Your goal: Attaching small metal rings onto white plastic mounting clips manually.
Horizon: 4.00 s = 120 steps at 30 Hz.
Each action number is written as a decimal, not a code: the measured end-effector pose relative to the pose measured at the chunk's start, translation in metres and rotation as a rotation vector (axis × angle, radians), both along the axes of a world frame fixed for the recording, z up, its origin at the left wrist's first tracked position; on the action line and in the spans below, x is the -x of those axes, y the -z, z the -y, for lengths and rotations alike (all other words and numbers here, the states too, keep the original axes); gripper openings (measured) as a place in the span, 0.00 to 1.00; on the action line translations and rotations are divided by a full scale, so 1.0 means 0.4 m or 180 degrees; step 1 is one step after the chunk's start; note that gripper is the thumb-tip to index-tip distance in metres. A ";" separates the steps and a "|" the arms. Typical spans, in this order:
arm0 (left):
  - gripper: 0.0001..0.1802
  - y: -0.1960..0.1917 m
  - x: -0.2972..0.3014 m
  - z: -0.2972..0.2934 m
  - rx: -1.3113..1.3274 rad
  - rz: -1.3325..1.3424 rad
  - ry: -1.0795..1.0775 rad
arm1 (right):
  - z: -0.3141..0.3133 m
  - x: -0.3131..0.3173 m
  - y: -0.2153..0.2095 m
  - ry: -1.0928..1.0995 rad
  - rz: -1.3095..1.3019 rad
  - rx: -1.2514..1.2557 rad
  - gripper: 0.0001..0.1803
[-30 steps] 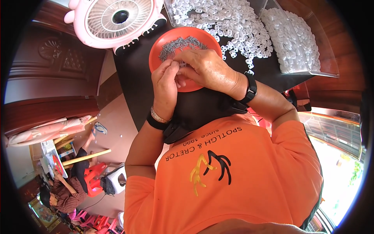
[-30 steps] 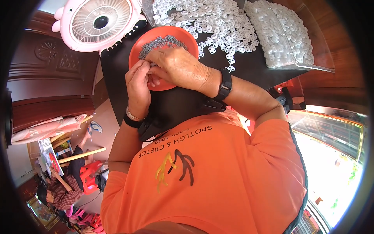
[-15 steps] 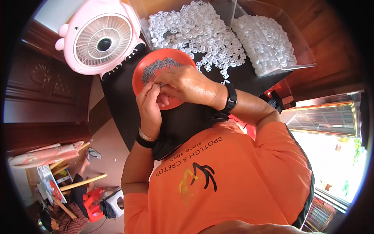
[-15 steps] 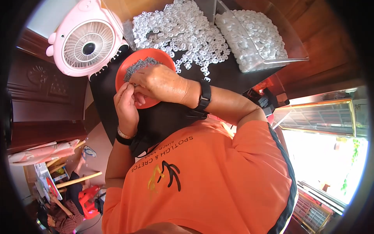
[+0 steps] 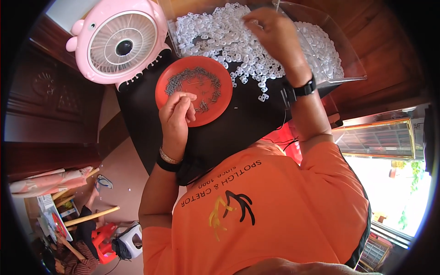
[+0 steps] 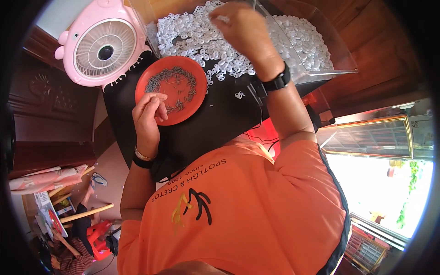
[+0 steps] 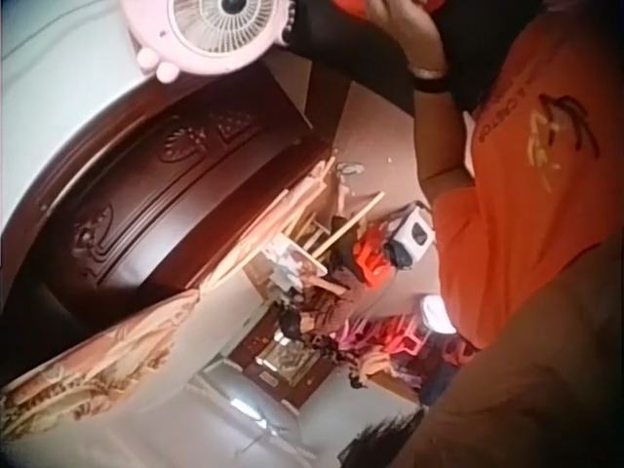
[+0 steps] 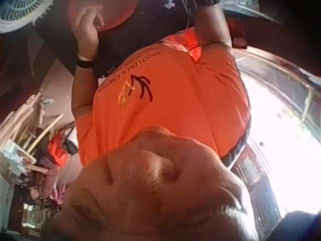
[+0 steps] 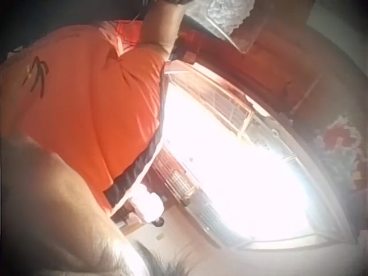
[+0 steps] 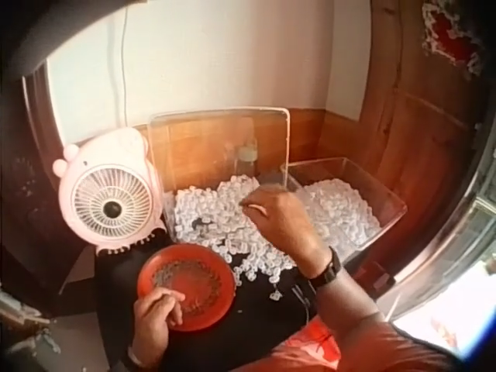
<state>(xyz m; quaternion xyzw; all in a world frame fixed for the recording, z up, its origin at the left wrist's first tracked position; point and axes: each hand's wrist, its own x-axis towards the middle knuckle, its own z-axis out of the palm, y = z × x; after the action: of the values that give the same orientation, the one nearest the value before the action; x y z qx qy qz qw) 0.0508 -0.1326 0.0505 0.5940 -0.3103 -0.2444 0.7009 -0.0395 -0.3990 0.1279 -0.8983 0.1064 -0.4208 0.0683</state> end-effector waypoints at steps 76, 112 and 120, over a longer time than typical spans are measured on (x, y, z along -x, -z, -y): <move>0.11 -0.001 -0.022 -0.001 -0.0075 -0.0241 0.0151 | -0.268 -0.099 0.111 -0.2873 -0.0914 -0.3751 0.05; 0.08 0.021 -0.054 -0.008 -0.0037 -0.0347 -0.0393 | -0.196 -0.102 0.172 -0.1170 -0.1963 -0.0493 0.11; 0.07 0.023 -0.053 -0.007 0.0018 -0.0291 -0.0188 | -0.225 -0.125 0.215 -0.0898 -0.2061 0.0095 0.12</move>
<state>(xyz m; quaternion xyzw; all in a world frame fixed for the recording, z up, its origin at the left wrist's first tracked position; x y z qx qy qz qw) 0.0722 -0.1299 0.0415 0.5891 -0.2610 -0.2496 0.7229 0.0105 -0.3089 0.0417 -0.9919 -0.0087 -0.1022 0.0753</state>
